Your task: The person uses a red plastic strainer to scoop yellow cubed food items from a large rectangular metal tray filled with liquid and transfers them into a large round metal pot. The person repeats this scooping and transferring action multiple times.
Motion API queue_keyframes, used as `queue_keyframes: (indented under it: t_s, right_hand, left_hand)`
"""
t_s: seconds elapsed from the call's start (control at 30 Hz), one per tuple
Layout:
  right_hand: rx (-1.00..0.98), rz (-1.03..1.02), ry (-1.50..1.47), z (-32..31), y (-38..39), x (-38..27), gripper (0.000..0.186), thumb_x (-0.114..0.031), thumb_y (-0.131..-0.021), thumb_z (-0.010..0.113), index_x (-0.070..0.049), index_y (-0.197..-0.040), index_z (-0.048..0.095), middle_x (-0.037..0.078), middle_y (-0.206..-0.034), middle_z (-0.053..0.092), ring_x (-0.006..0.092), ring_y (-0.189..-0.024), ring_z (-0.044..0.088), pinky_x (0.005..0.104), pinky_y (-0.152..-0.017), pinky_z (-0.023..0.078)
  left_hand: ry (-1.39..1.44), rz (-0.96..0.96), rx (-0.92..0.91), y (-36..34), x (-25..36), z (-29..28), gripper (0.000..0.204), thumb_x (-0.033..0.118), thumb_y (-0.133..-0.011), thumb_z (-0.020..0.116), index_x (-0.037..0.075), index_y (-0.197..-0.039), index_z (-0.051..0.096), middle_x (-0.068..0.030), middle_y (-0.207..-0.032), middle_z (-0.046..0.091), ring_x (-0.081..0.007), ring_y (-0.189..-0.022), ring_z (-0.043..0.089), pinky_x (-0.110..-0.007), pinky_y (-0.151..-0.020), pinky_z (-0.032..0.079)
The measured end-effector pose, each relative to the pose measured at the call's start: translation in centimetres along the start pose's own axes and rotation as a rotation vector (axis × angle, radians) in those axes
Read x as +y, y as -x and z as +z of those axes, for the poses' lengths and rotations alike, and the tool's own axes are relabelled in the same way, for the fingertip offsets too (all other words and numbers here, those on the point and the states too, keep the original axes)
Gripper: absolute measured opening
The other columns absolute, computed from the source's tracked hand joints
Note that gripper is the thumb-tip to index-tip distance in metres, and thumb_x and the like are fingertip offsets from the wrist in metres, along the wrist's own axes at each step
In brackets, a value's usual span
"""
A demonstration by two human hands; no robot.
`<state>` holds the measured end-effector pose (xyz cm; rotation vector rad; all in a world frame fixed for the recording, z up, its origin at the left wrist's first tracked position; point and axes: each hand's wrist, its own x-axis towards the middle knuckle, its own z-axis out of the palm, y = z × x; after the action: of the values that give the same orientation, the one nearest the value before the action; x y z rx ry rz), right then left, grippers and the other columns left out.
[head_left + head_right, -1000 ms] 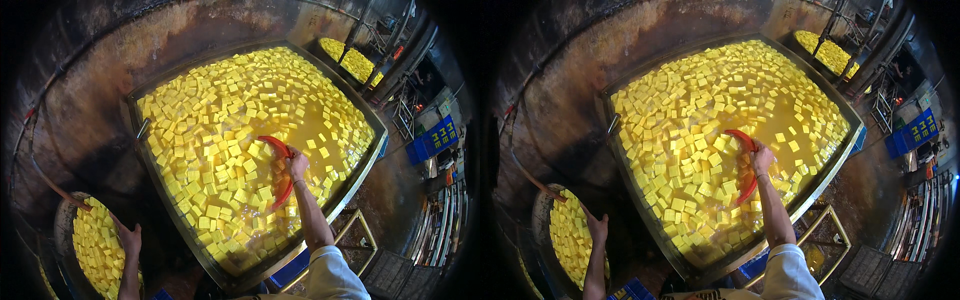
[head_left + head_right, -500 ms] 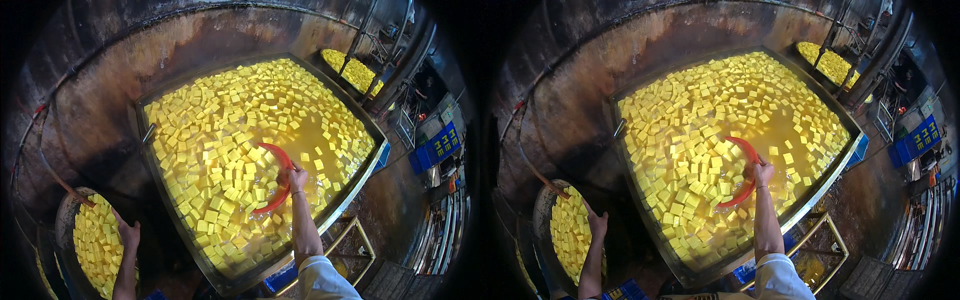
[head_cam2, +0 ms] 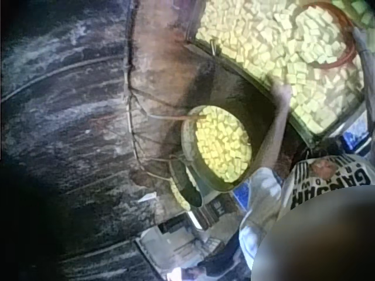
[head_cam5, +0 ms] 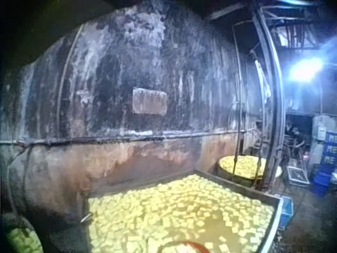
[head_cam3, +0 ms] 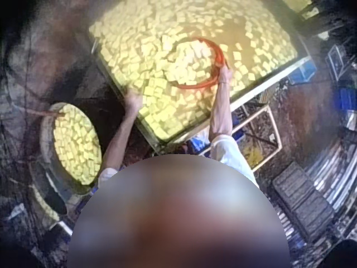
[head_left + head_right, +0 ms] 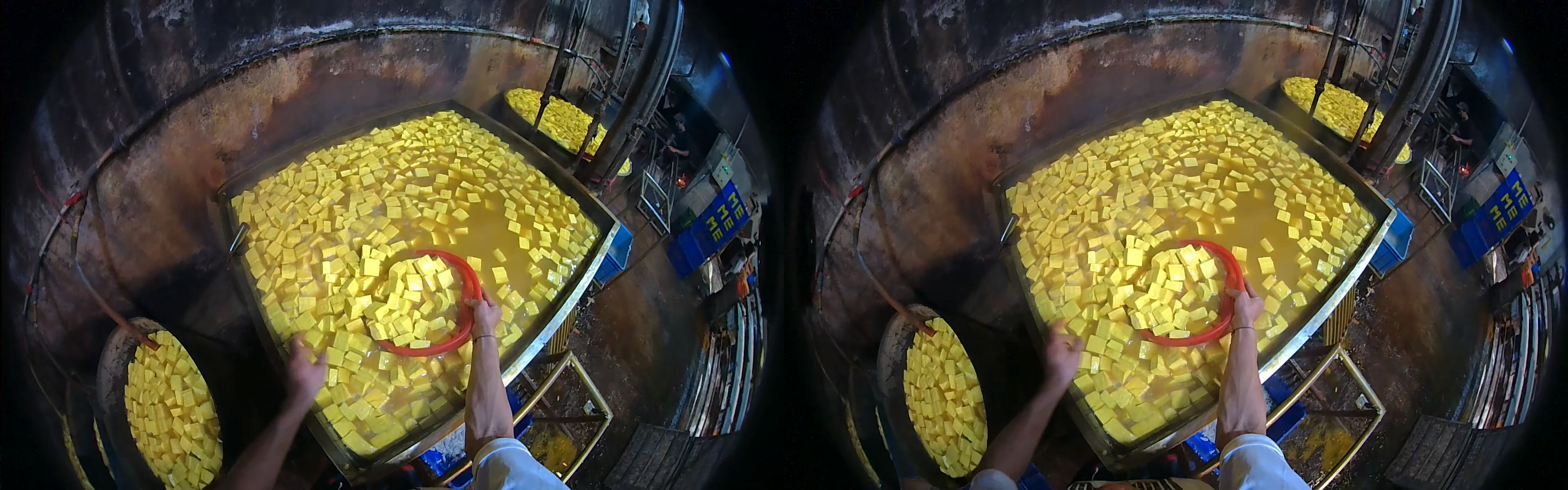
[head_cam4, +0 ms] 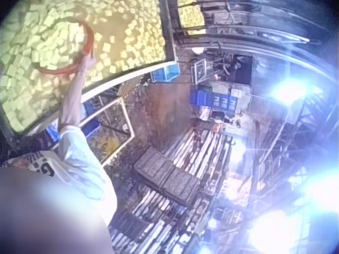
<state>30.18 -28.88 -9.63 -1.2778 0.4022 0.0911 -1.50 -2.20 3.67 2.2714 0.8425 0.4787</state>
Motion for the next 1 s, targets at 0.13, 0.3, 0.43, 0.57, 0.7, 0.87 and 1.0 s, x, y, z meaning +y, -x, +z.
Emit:
queue_keyframes:
  t_s: [0.13, 0.3, 0.43, 0.57, 0.7, 0.87, 1.0]
  right_hand:
    - [0.024, 0.064, 0.017, -2.2, -0.8, -0.2, 0.057, 0.009, -0.061, 0.067, -0.003, -0.116, 0.068, 0.01, -0.094, 0.071, 0.0182, -0.076, 0.065, 0.0291, -0.07, 0.053]
    - [0.015, 0.05, -0.041, -4.4, -2.7, -0.5, 0.046, 0.011, -0.066, 0.055, 0.006, -0.11, 0.065, 0.012, -0.082, 0.067, 0.0189, -0.059, 0.06, 0.0292, -0.054, 0.05]
    - [-0.132, 0.035, 0.009, -4.6, -1.5, -2.6, 0.044, 0.009, -0.065, 0.05, 0.007, -0.107, 0.063, 0.011, -0.077, 0.065, 0.0175, -0.048, 0.054, 0.0278, -0.045, 0.043]
    - [-0.222, -0.022, -0.063, -5.0, 1.0, -5.6, 0.052, 0.009, -0.065, 0.05, 0.005, -0.115, 0.063, 0.008, -0.087, 0.066, 0.0152, -0.058, 0.054, 0.0243, -0.051, 0.043]
    - [-0.327, -0.072, -0.141, -6.4, 4.0, -7.9, 0.063, 0.013, -0.061, 0.046, 0.007, -0.123, 0.057, 0.013, -0.11, 0.065, 0.0229, -0.09, 0.063, 0.0284, -0.075, 0.051]
    - [-0.393, -0.118, -0.168, -3.9, 12.8, -12.6, 0.069, 0.013, -0.062, 0.043, 0.007, -0.131, 0.051, 0.013, -0.108, 0.064, 0.0206, -0.081, 0.062, 0.0285, -0.071, 0.054]
    - [-0.564, -0.18, -0.149, 1.8, 21.9, -15.5, 0.07, 0.011, -0.061, 0.041, 0.008, -0.129, 0.051, 0.016, -0.112, 0.064, 0.0245, -0.086, 0.065, 0.0328, -0.069, 0.057]
  left_hand:
    - [0.539, -0.572, -0.374, -1.2, 2.3, 11.5, 0.051, 0.023, -0.085, 0.067, 0.0, -0.125, 0.046, -0.0171, -0.109, 0.061, -0.0248, -0.086, 0.065, -0.038, -0.068, 0.055]
    - [0.8, -0.929, -0.361, -4.2, 5.2, 17.5, 0.021, 0.015, -0.085, 0.066, 0.003, -0.101, 0.062, -0.009, -0.093, 0.062, -0.0185, -0.071, 0.059, -0.027, -0.057, 0.051]
    - [0.791, -0.811, -0.471, -5.4, 4.2, 17.3, 0.014, 0.011, -0.082, 0.069, 0.005, -0.093, 0.062, -0.004, -0.077, 0.061, -0.0115, -0.056, 0.052, -0.023, -0.048, 0.042]
    - [0.878, -0.657, -0.569, -5.1, 5.7, 15.0, 0.02, 0.004, -0.076, 0.074, 0.006, -0.09, 0.059, -0.0029, -0.075, 0.06, -0.009, -0.053, 0.049, -0.022, -0.044, 0.037]
    - [0.86, -0.43, -0.533, -2.7, 7.1, 11.4, 0.026, 0.004, -0.076, 0.075, 0.005, -0.096, 0.059, -0.0028, -0.079, 0.063, -0.0085, -0.058, 0.053, -0.021, -0.045, 0.038]
    - [0.895, -0.229, -0.404, 2.2, 7.5, 2.5, 0.034, 0.004, -0.077, 0.075, 0.004, -0.108, 0.06, -0.0015, -0.084, 0.065, -0.0063, -0.061, 0.054, -0.021, -0.048, 0.04]
    - [0.919, -0.185, -0.248, 5.1, 6.3, -7.2, 0.032, 0.003, -0.078, 0.073, 0.004, -0.107, 0.06, -0.001, -0.082, 0.065, -0.0054, -0.06, 0.053, -0.02, -0.049, 0.04]
